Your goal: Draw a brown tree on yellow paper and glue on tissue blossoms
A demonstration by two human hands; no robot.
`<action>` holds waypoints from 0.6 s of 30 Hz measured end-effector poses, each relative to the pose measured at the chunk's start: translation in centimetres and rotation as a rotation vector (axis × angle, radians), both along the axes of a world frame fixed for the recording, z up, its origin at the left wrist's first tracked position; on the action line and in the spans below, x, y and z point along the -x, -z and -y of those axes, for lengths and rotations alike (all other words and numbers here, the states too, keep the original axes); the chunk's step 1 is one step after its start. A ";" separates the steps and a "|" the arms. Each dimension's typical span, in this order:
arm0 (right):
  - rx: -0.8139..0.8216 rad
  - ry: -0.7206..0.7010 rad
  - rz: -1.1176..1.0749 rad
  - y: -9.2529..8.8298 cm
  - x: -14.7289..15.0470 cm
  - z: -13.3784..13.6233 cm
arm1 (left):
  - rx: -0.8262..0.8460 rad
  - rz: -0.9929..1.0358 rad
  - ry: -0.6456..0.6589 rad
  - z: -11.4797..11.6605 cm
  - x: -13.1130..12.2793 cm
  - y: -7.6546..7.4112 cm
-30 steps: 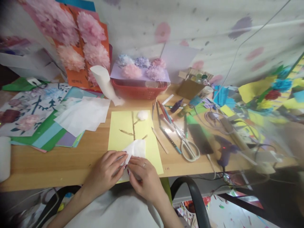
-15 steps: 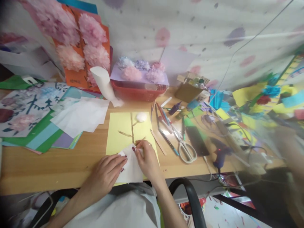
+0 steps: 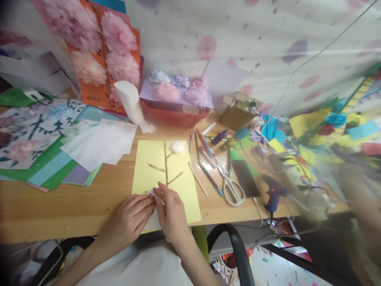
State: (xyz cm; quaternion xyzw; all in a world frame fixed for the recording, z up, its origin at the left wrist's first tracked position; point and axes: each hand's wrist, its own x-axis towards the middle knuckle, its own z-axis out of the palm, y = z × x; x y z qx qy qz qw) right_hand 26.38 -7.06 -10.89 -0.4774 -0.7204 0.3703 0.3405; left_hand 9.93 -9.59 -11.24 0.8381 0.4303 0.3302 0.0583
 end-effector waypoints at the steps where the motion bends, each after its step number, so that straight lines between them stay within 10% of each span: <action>1: -0.060 -0.020 0.069 -0.1 0.1 0.2 | 0.003 0.033 -0.014 0.1 0.1 0.1; 5: -0.193 -0.104 0.187 -0.5 -0.3 0.7 | 0.071 0.070 -0.149 0.3 0.3 0.3; 11: 0.097 0.053 -0.007 -1.0 -2.1 0.9 | 0.120 -0.098 -0.063 0.0 0.0 0.7; 18: -0.054 0.235 0.444 -1.8 -2.5 -0.5 | 0.086 -0.178 -0.094 0.7 -0.6 -0.1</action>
